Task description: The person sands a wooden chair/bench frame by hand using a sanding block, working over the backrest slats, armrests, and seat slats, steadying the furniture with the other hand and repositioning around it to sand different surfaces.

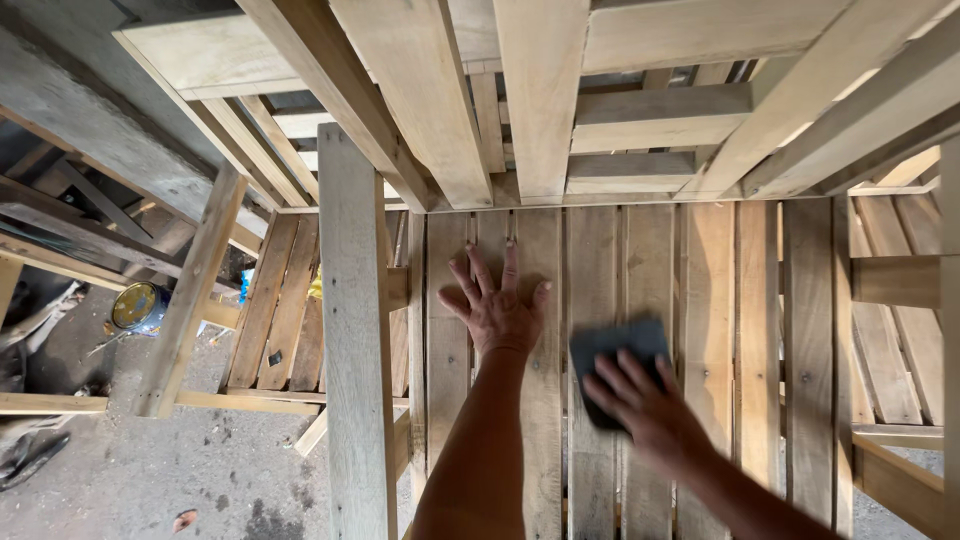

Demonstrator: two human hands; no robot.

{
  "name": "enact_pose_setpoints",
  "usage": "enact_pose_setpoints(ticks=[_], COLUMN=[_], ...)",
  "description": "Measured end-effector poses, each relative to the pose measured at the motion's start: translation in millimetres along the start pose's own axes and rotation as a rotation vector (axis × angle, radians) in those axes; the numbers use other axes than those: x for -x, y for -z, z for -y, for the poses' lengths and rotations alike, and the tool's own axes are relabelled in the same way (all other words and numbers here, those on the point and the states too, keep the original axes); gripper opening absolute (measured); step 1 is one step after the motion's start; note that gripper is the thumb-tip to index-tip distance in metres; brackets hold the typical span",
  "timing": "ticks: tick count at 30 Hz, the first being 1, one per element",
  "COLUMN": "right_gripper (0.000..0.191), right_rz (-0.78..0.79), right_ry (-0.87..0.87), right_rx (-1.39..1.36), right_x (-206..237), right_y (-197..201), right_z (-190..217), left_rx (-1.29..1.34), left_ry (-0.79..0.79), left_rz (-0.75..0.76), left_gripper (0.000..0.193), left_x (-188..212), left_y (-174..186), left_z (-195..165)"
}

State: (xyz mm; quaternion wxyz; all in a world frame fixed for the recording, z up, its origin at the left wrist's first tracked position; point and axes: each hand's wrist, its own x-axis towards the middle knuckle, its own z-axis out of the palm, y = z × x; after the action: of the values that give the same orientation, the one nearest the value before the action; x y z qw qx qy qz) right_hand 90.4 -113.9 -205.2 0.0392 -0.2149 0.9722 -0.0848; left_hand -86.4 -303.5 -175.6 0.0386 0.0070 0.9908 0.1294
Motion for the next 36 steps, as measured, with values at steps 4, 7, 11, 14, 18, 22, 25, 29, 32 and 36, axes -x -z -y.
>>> enact_pose_setpoints(ticks=[4,7,11,14,18,22,25,29,32,36], right_gripper=[0.08,0.076,0.067,0.063,0.079,0.077,0.082,0.092,0.087,0.069], right_rz=[-0.004,-0.098,-0.008,0.019,-0.025,-0.027,-0.039,0.162,0.239,-0.105], right_ry=[-0.216,-0.121,0.059,0.139,-0.117,-0.295,-0.358,-0.228,-0.297,-0.375], right_rx=[0.106,0.423,-0.04,-0.169,0.133,-0.004,0.17,-0.163,-0.018,0.002], right_x=[-93,-96,16,61,-16,-119,-106,-16,-13,-92], right_y=[40,27,-39,-77,-53,18,36,12,0,26], right_z=[-21,-8,43,49,17,-7,19,76,77,19], left_rx=[0.017,0.017,0.014,0.015,0.038,0.016,0.02,0.088,0.088,0.101], left_ry=[-0.017,0.0,-0.007,-0.001,-0.016,-0.002,0.02,0.016,0.018,0.006], left_rz=[-0.138,-0.098,-0.129,-0.101,-0.122,-0.078,-0.009,0.02,0.062,0.054], left_gripper=[0.077,0.078,0.076,0.076,0.075,0.076,0.077,0.074,0.073,0.072], left_x=[4,5,6,7,9,10,12,15,17,20], left_y=[-10,-16,-17,-16,-17,-14,-8,-1,1,1], left_z=[5,6,5,6,7,5,2,-3,-5,-8])
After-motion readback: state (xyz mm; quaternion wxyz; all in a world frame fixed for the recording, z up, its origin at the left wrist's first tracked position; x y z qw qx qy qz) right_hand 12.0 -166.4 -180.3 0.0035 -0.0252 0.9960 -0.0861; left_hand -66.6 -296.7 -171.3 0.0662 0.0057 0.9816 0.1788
